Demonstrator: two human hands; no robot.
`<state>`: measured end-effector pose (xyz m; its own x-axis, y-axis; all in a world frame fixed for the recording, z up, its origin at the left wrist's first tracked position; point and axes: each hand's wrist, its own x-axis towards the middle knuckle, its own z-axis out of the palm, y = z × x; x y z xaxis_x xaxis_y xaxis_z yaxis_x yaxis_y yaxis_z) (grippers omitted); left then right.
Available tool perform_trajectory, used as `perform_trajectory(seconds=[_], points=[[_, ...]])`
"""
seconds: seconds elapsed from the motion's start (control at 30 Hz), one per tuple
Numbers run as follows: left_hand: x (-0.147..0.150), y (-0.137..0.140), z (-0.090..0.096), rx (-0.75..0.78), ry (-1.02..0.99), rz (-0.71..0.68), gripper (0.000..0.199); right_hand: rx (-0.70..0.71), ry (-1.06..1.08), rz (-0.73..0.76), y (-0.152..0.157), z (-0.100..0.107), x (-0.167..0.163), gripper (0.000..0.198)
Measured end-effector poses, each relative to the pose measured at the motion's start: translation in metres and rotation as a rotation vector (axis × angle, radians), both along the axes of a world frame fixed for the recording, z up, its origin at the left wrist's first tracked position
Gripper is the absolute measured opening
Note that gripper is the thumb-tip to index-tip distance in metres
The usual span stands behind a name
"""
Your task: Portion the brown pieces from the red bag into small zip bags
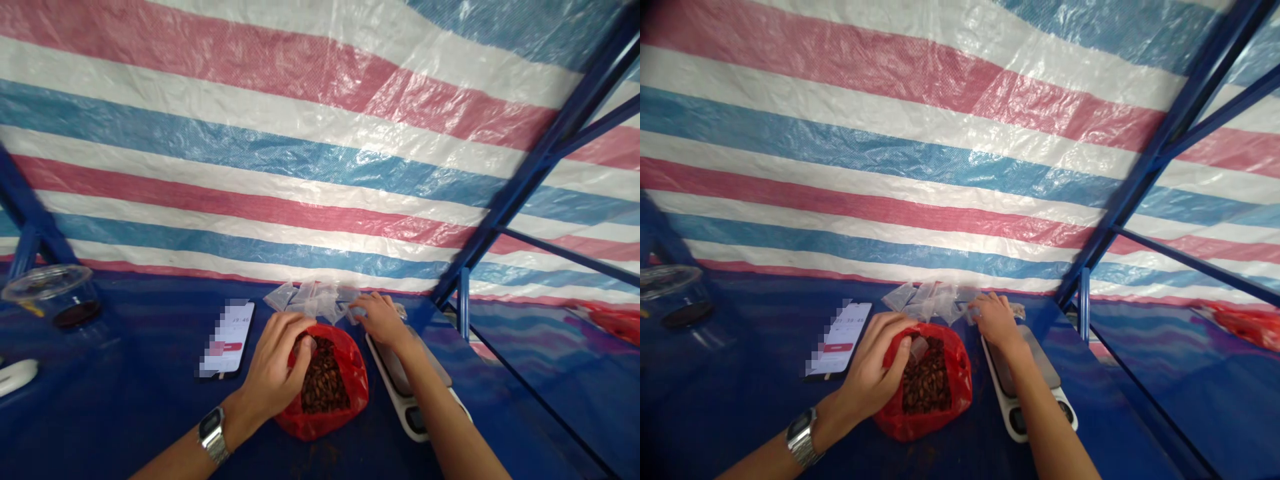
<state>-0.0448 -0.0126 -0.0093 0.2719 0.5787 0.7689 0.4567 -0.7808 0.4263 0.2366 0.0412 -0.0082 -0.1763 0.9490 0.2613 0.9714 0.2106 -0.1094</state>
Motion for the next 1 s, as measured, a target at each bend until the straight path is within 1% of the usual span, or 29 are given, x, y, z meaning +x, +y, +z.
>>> perform_trajectory(seconds=[0.07, 0.1, 0.17, 0.2, 0.27, 0.33, 0.43, 0.47, 0.5, 0.57, 0.63, 0.67, 0.73, 0.8, 0.83, 0.87, 0.9, 0.93, 0.97, 1.0], points=[[0.0, 0.0, 0.0, 0.004, -0.009, -0.007, 0.03, 0.011, 0.008, -0.022, -0.001, 0.0, 0.001, 0.018], [0.0, 0.001, -0.001, 0.002, -0.013, -0.011, 0.029, 0.023, 0.012, -0.047, -0.002, 0.001, 0.002, 0.017], [0.001, 0.001, -0.001, -0.018, -0.023, -0.019, 0.028, 0.084, 0.061, -0.095, -0.006, 0.005, 0.004, 0.016], [0.001, 0.001, -0.001, -0.036, -0.029, -0.022, 0.027, 0.135, 0.127, -0.095, -0.009, 0.008, 0.003, 0.016], [0.003, 0.002, -0.002, -0.093, -0.04, -0.027, 0.024, 0.249, 0.348, -0.006, -0.017, 0.017, -0.004, 0.013], [0.005, 0.002, -0.002, -0.173, -0.045, -0.029, 0.03, 0.305, 0.609, 0.179, -0.028, 0.028, -0.021, 0.011], [0.006, 0.004, -0.002, -0.291, -0.069, -0.052, 0.066, 0.19, 0.815, 0.382, -0.047, 0.042, -0.055, 0.012], [0.006, 0.005, -0.002, -0.323, -0.086, -0.072, 0.073, 0.118, 0.859, 0.442, -0.053, 0.044, -0.066, 0.012], [0.006, 0.006, -0.003, -0.347, -0.11, -0.096, 0.073, 0.051, 0.891, 0.484, -0.058, 0.046, -0.075, 0.013], [0.006, 0.009, -0.005, -0.386, -0.169, -0.148, 0.057, -0.023, 0.933, 0.518, -0.065, 0.045, -0.087, 0.013], [0.005, 0.014, -0.007, -0.425, -0.248, -0.158, 0.041, -0.008, 0.96, 0.492, -0.066, 0.042, -0.091, 0.011], [0.005, 0.016, -0.007, -0.44, -0.294, -0.131, 0.039, 0.023, 0.963, 0.464, -0.065, 0.039, -0.091, 0.01], [0.002, 0.021, -0.004, -0.446, -0.376, -0.015, 0.036, 0.063, 0.889, 0.433, -0.062, 0.034, -0.089, 0.006], [-0.003, 0.023, 0.002, -0.417, -0.395, 0.105, 0.032, 0.045, 0.686, 0.47, -0.059, 0.028, -0.087, 0.008], [-0.005, 0.023, 0.006, -0.397, -0.368, 0.135, 0.027, 0.019, 0.563, 0.505, -0.057, 0.025, -0.087, 0.011], [-0.007, 0.021, 0.011, -0.379, -0.316, 0.13, 0.022, -0.009, 0.449, 0.538, -0.057, 0.022, -0.087, 0.014], [-0.009, 0.017, 0.016, -0.37, -0.237, 0.091, 0.016, -0.025, 0.362, 0.555, -0.056, 0.02, -0.087, 0.016], [-0.011, 0.012, 0.021, -0.366, -0.136, 0.023, 0.011, -0.03, 0.302, 0.552, -0.055, 0.018, -0.087, 0.018], [-0.011, 0.006, 0.026, -0.365, -0.013, -0.086, 0.007, -0.029, 0.268, 0.536, -0.054, 0.016, -0.086, 0.019], [-0.011, -0.001, 0.031, -0.386, 0.156, -0.212, 0.002, -0.026, 0.247, 0.515, -0.053, 0.016, -0.084, 0.021]])
